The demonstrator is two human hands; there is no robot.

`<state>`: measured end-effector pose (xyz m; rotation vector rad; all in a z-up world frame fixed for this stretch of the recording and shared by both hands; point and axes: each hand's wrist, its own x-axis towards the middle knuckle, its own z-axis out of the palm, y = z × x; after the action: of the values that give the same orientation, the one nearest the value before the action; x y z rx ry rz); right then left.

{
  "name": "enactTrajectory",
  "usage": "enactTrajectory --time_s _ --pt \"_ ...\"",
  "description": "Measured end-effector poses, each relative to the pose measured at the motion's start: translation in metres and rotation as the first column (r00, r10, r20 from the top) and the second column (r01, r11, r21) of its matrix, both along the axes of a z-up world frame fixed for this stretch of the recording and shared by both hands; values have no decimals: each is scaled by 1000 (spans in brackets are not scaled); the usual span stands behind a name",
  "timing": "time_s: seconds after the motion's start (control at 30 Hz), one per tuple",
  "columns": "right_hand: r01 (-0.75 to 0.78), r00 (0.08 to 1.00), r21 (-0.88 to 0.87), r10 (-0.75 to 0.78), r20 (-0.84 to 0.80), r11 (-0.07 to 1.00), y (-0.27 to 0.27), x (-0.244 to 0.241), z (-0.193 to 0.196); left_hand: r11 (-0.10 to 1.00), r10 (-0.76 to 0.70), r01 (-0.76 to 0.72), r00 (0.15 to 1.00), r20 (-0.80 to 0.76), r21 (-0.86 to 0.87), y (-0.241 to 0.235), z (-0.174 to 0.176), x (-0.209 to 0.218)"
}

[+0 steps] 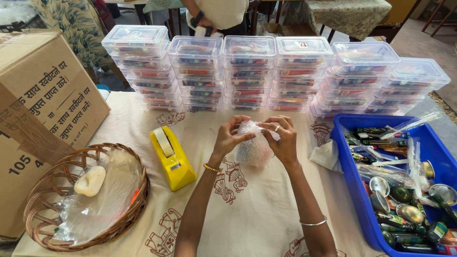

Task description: The person wraps small plastic containers filled with colorful items in bubble wrap. They use a yellow tape dispenser to secure the bubble wrap around each container before placing the wrapped items into a cardboard box.

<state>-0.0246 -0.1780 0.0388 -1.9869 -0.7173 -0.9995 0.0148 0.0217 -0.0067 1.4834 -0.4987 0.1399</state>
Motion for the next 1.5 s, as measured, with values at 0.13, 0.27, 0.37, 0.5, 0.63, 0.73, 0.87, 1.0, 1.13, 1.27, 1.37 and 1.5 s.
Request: enactTrajectory --time_s 0.13,0.27,0.37,0.5,0.63,0.73,0.87,1.0,1.13,1.27,1.37,1.5 --pt "40 998 -61 -37 45 997 5 -3 -2 988 130 -135 990 58 79 3 -8 7" --pt "126 976 -180 -89 201 976 8 -2 -4 980 190 -194 978 80 43 8 -11 11" --pt "114 974 -204 -69 216 972 11 0 -8 980 195 -196 978 73 17 11 -15 15" --pt "148 959 -200 -91 268 968 14 3 -18 970 234 -237 970 67 45 12 -15 14" --pt "193 908 -168 -111 404 967 18 9 -28 957 279 -283 958 62 69 8 -16 13" --pt "334 802 -162 -190 566 928 18 8 -34 946 306 -311 950 67 87 3 -19 13" --pt "364 759 -192 -170 629 911 14 12 -45 937 344 -343 939 -9 68 -8 -22 9" --pt "325 799 -220 -143 584 920 11 18 -58 911 392 -391 920 13 129 -12 -7 -1" --pt "307 823 -221 -142 550 926 10 17 -56 935 338 -338 941 20 104 -5 -6 3" --pt "198 880 -151 -107 463 969 11 18 -56 931 322 -330 944 74 160 1 -9 6" --pt "124 900 -117 -62 432 985 8 17 -50 932 317 -325 946 72 159 2 -5 3" --pt "73 919 -99 -29 393 992 8 13 -37 923 335 -347 937 94 164 6 -2 3"
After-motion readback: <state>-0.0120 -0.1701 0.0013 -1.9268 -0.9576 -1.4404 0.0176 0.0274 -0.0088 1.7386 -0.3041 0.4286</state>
